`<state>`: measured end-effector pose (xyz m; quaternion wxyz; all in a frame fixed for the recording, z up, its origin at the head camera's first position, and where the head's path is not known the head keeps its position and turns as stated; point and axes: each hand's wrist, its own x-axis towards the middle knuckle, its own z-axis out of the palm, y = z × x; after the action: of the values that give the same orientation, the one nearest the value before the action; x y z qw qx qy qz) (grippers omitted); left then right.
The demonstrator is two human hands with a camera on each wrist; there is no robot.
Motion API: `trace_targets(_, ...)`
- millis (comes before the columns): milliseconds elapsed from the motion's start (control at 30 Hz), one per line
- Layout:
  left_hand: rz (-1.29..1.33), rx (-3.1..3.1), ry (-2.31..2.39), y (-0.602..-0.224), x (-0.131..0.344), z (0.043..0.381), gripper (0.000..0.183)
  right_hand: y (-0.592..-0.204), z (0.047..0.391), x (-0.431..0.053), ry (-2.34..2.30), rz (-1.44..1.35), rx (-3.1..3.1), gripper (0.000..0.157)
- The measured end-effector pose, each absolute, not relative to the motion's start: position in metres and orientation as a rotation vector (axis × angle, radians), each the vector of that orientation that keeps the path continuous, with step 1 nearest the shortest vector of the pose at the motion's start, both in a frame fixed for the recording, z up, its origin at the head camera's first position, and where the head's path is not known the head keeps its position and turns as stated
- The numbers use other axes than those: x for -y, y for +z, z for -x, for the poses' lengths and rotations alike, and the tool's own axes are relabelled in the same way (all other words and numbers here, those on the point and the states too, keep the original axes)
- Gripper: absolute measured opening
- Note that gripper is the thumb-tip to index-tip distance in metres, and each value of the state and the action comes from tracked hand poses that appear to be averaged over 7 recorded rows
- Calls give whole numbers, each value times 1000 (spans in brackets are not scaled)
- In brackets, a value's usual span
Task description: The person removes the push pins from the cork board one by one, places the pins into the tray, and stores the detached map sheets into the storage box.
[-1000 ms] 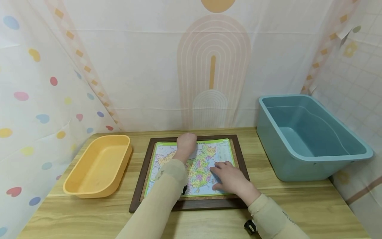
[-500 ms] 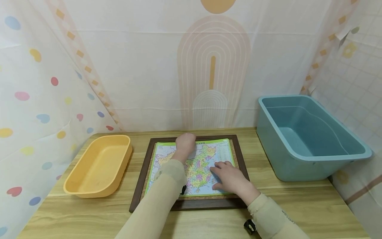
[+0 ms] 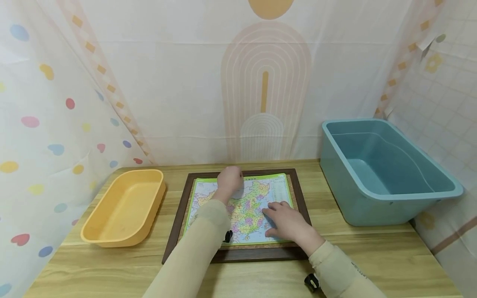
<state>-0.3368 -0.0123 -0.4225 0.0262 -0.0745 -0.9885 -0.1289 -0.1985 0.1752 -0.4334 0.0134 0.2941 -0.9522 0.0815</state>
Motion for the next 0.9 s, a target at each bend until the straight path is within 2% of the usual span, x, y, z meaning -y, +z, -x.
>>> trace_targets(267,199,2992,-618,-427,20,339,20,-433,199,-175,242,-920,2969,64)
trace_targets(900,62,2823,-1150,-426,31,336,11,-435,197,-175,251,-895,2969,64)
